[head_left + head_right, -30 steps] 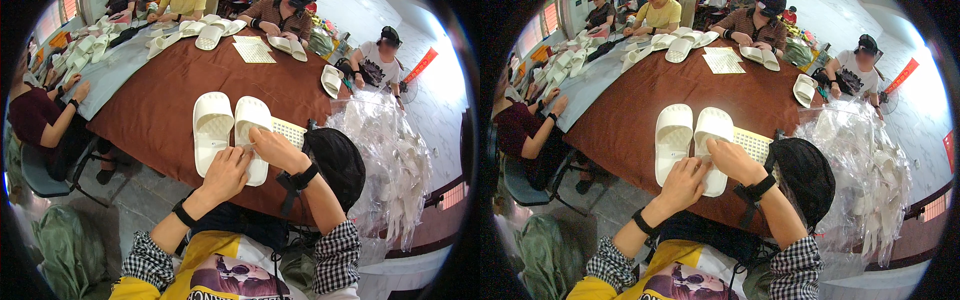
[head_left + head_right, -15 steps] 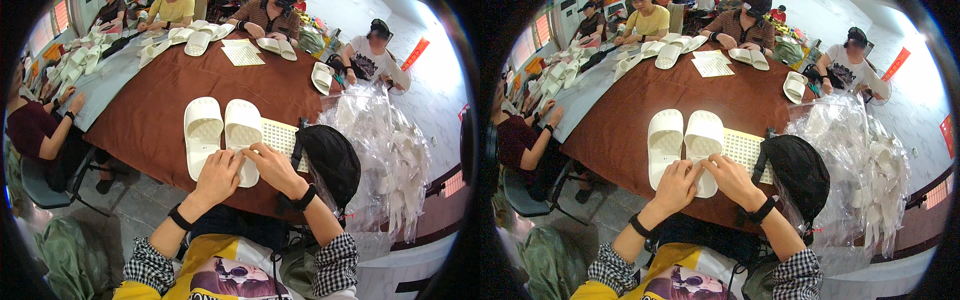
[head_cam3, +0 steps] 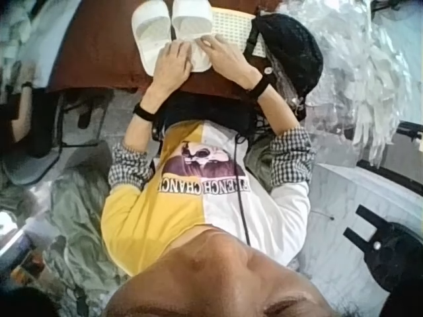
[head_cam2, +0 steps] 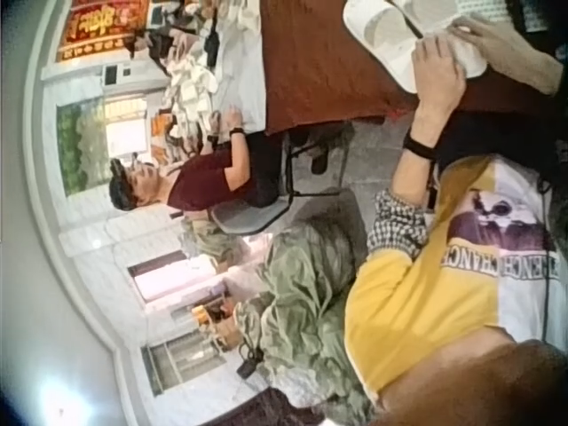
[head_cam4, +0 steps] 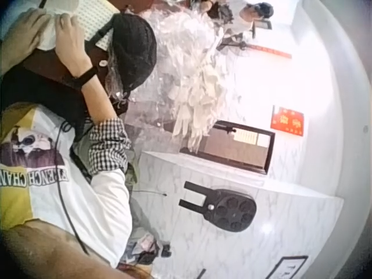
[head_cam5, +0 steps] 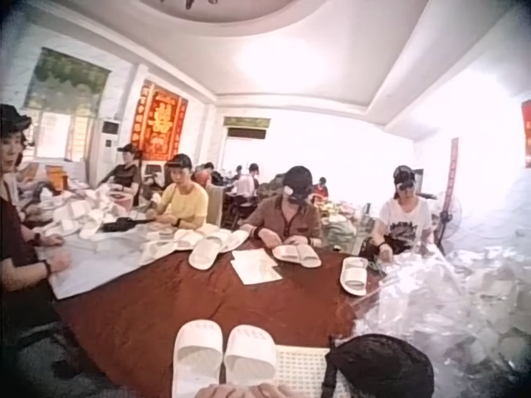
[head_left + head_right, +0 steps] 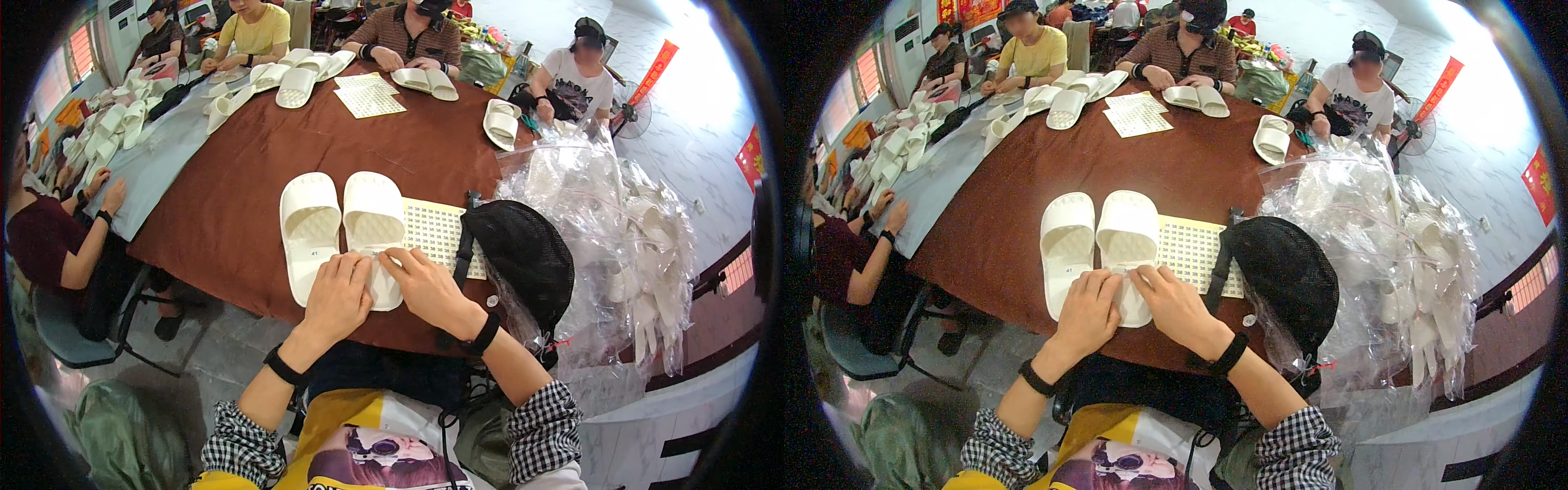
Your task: Manually assemble parts of white slides by threading straps and applying labels.
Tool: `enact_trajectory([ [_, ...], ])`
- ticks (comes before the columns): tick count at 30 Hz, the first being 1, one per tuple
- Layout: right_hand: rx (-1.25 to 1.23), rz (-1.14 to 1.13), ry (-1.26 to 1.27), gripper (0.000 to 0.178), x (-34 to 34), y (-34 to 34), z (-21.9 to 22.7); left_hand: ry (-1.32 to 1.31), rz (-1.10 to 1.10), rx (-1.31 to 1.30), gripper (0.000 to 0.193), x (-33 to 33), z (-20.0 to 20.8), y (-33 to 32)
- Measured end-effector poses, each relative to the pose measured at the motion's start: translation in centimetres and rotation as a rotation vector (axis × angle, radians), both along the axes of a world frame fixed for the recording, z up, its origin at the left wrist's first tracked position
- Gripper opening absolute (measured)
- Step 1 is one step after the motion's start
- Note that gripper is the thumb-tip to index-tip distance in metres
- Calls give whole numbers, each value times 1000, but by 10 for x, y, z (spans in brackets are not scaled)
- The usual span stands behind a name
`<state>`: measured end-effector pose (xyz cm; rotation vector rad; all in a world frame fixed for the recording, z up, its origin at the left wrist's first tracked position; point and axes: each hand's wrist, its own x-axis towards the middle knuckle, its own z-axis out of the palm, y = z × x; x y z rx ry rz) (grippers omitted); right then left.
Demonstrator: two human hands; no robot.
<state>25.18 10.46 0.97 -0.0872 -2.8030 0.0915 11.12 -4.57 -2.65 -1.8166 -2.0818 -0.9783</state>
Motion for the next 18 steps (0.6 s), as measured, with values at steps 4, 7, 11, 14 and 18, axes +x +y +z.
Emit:
enact_trajectory([
  [4,-26,30,33,52,1,-3,2,62,33,-31,54,3,5,3],
  [7,-28,24,45,49,2,-2,1,113,49,-56,54,4,2,5],
  [11,-103,-13,73,46,5,-1,-4,109,64,-59,55,6,1,4],
  [14,-208,-22,141,42,11,-7,-10,112,87,-76,55,9,-2,0],
  [18,-158,-28,187,43,12,-7,-15,190,88,-93,52,10,-1,1],
])
